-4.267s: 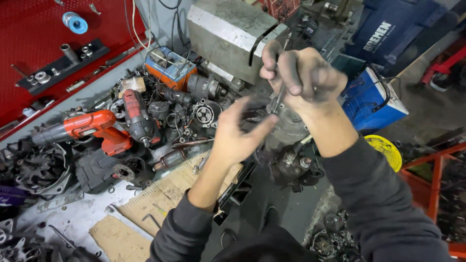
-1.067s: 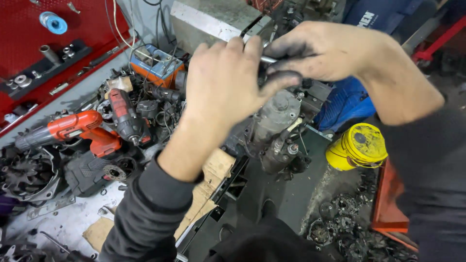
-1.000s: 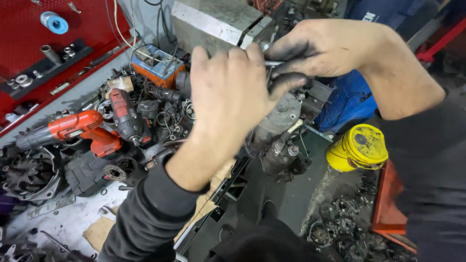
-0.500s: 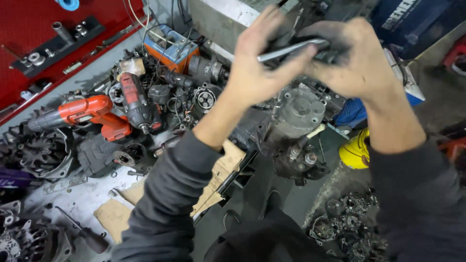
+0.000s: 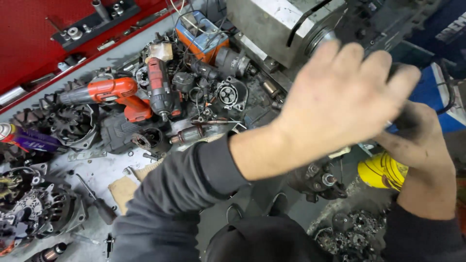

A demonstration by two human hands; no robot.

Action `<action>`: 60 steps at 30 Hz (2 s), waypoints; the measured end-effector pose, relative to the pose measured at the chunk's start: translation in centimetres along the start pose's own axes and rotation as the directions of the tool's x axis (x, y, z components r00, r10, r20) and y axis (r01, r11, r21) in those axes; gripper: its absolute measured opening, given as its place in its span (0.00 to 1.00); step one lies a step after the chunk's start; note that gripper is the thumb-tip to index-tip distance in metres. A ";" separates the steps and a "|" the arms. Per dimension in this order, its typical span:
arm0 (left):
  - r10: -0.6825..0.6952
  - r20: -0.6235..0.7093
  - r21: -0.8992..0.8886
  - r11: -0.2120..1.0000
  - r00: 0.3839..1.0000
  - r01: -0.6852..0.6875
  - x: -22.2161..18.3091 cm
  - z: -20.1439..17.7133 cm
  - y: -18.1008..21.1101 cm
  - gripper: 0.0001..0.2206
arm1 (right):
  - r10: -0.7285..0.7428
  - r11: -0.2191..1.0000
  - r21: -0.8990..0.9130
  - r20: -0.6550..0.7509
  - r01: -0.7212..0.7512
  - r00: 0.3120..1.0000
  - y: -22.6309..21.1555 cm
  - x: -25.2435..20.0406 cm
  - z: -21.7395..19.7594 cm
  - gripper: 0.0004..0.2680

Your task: Disassembling and reassembling automotive electrical components like alternators and starters at a workbench.

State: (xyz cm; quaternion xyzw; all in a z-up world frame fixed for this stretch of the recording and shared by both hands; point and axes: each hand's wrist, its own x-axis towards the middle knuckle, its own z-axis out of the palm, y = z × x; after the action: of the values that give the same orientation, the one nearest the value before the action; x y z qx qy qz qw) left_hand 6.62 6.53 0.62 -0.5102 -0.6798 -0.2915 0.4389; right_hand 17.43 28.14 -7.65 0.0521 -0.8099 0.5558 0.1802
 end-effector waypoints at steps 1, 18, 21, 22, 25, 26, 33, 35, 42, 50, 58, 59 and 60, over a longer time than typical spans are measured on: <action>-0.059 0.010 0.119 0.991 0.998 0.058 0.3 -0.2 0.9 0.07 | -0.050 0.999 0.009 0.007 0.050 0.999 -0.5 0.0 0.2 0.17; -0.347 0.114 -0.728 0.608 0.931 0.315 -6.7 -2.1 -1.8 0.30 | 0.226 0.456 -0.866 0.338 0.207 0.914 -17.5 9.5 5.0 0.19; -0.399 0.326 -0.782 0.395 0.857 0.481 -7.5 -1.5 -2.8 0.23 | 0.278 0.387 -0.886 0.376 0.256 0.884 -18.7 10.1 5.3 0.19; -0.372 0.434 -0.765 0.328 0.820 0.554 -7.7 -1.2 -3.5 0.20 | 0.336 0.411 -0.879 0.393 0.243 0.856 -19.0 10.5 5.4 0.20; -0.261 0.655 -0.577 0.434 0.709 0.692 -7.7 -0.9 -5.4 0.12 | 0.490 0.437 -0.877 0.417 0.198 0.765 -20.1 12.3 5.8 0.22; -0.240 0.618 -0.622 0.432 0.749 0.653 -7.7 -0.9 -5.7 0.11 | 0.537 0.418 -0.890 0.403 0.180 0.741 -20.5 13.0 6.2 0.22; -0.104 0.522 -0.769 0.371 0.846 0.520 -7.7 -0.5 -6.7 0.11 | 0.527 -0.069 -0.864 0.393 0.498 0.754 -20.6 13.0 7.8 0.12; -0.118 0.532 -0.749 0.395 0.838 0.531 -7.8 -0.7 -6.7 0.11 | 0.076 -0.224 -0.617 0.761 0.754 0.645 -20.0 12.1 6.6 0.09; -0.306 0.470 -0.659 0.502 0.828 0.560 -8.1 -0.7 -5.1 0.13 | 0.014 -0.395 -0.651 0.701 0.648 0.713 -16.6 10.8 6.0 0.25; -0.324 0.321 -0.741 0.500 0.890 0.449 -10.3 1.4 -5.8 0.18 | -0.405 0.325 -0.934 0.008 0.152 0.914 -12.4 6.0 14.3 0.24; -0.339 0.568 -0.746 0.173 0.750 0.643 -11.2 2.0 -5.8 0.12 | -0.624 0.774 0.184 0.059 0.606 0.779 -6.7 10.2 10.0 0.13; -0.350 0.543 -0.741 0.228 0.763 0.632 -10.9 1.9 -5.6 0.12 | -0.603 0.726 0.459 0.067 0.512 0.795 -6.1 10.5 10.1 0.12; -0.360 0.517 -0.733 0.282 0.776 0.619 -10.6 1.7 -5.5 0.13 | -0.585 0.614 0.695 0.083 0.374 0.807 -5.8 10.8 10.0 0.12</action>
State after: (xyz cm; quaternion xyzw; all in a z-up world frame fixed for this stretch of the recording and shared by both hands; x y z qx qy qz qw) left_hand 1.89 1.66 -9.34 -0.4550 -0.6012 -0.6506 -0.0908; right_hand 6.75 18.06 -1.96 0.4125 -0.5382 0.7154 0.1686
